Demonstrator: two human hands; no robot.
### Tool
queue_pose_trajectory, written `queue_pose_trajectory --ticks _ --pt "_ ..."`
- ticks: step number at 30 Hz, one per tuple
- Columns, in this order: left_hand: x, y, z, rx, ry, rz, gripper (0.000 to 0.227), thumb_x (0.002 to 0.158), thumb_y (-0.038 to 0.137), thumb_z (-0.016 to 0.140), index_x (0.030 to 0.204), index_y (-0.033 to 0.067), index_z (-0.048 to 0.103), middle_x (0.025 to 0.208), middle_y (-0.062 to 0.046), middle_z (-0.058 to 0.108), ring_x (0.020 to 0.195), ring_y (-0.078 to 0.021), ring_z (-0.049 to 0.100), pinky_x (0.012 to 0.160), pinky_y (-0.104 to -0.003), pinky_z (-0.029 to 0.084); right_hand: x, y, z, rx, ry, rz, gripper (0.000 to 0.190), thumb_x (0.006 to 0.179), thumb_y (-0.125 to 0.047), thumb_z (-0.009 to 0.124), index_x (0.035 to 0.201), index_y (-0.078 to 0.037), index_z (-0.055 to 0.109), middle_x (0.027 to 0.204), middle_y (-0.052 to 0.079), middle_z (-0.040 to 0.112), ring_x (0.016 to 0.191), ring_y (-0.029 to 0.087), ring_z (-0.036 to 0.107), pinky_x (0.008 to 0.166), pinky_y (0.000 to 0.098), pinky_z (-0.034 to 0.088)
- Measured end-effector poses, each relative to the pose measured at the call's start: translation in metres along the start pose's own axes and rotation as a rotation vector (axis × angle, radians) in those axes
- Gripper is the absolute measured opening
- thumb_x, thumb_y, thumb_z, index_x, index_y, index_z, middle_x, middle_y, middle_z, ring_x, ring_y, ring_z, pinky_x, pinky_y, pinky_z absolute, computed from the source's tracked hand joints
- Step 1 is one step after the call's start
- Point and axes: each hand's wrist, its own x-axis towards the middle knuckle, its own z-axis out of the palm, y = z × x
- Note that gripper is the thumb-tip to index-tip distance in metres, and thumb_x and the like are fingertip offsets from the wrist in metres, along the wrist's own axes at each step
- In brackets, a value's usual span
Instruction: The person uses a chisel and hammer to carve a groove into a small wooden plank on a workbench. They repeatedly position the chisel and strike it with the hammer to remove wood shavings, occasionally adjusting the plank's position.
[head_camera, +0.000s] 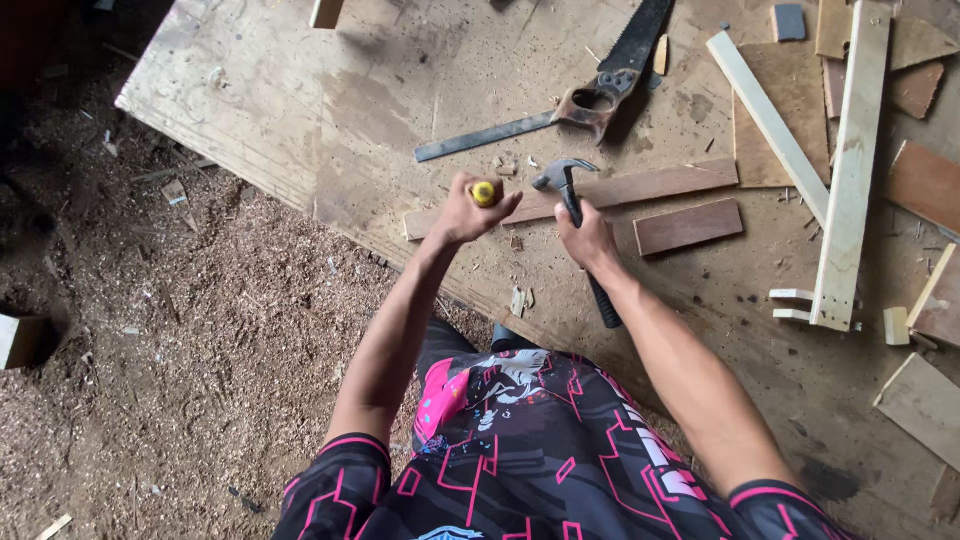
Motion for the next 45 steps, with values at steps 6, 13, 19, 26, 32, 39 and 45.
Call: queue_pose_trajectory --ticks 6,13,19,26,32,39,45 --pt "0.001 0.024 0.009 -0.011 0.009 0.047 0.072 0.092 0.05 0.074 0.127 -0.0033 0.043 0.1 -0.012 0.068 0.088 -0.0176 0.07 0.081 -0.028 0.059 -0.036 -0.094 -0.058 0.093 0.1 -0.293 0.033 0.106 -0.038 0.043 0.091 -0.012 0.054 0.056 -0.005 0.047 0.035 0.006 0.037 0.025 0.0272 0.031" --pt "0.018 0.01 0.008 -0.143 -0.008 0.016 0.071 0.09 0.045 0.073 0.125 -0.0044 0.035 0.1 -0.014 0.071 0.089 -0.0144 0.072 0.084 -0.026 0.059 -0.08 -0.175 -0.105 -0.076 0.239 -0.857 0.038 0.118 -0.033 0.039 0.106 0.001 0.051 0.061 0.001 0.046 0.039 0.011 0.039 0.033 0.0304 0.031" --pt "0.018 0.003 0.006 0.055 -0.021 0.235 0.044 0.102 0.039 0.07 0.112 -0.0035 0.067 0.092 -0.017 0.072 0.084 -0.0171 0.069 0.086 -0.03 0.059 -0.105 -0.224 -0.108 -0.441 -0.093 -0.598 0.038 0.111 -0.037 0.045 0.104 0.0 0.054 0.054 0.01 0.056 0.042 0.023 0.057 0.035 0.0375 0.041" --pt "0.016 0.013 0.013 -0.033 0.094 0.276 0.034 0.094 0.035 0.074 0.105 0.0045 0.061 0.094 -0.008 0.067 0.085 -0.0138 0.069 0.078 -0.032 0.059 -0.106 -0.218 -0.118 -0.455 0.054 -0.58 0.034 0.113 -0.035 0.05 0.106 -0.003 0.057 0.063 0.018 0.059 0.055 0.033 0.065 0.047 0.0473 0.046" --pt "0.013 0.007 0.02 0.023 0.154 0.326 0.044 0.095 0.039 0.073 0.102 -0.0007 0.057 0.087 -0.012 0.068 0.079 -0.0169 0.066 0.071 -0.034 0.055 -0.1 -0.183 -0.098 -0.441 -0.014 -0.602 0.033 0.112 -0.033 0.054 0.103 -0.001 0.056 0.058 0.019 0.059 0.053 0.038 0.061 0.047 0.0468 0.045" --pt "0.01 0.017 0.014 -0.063 0.187 0.367 0.043 0.096 0.033 0.08 0.107 0.0015 0.053 0.083 0.002 0.068 0.076 -0.0071 0.069 0.07 -0.027 0.057 -0.11 -0.199 -0.108 -0.142 0.214 -0.745 0.035 0.12 -0.03 0.043 0.125 0.002 0.056 0.073 0.014 0.064 0.046 0.022 0.058 0.042 0.0391 0.042" --pt "0.005 0.02 0.006 -0.148 0.083 0.547 0.019 0.096 0.022 0.068 0.084 0.0077 0.067 0.071 0.002 0.064 0.064 -0.009 0.057 0.057 -0.031 0.048 -0.09 -0.162 -0.077 -0.328 -0.083 -0.449 0.038 0.107 -0.037 0.047 0.109 -0.001 0.059 0.054 0.007 0.059 0.039 0.019 0.058 0.033 0.0376 0.044"
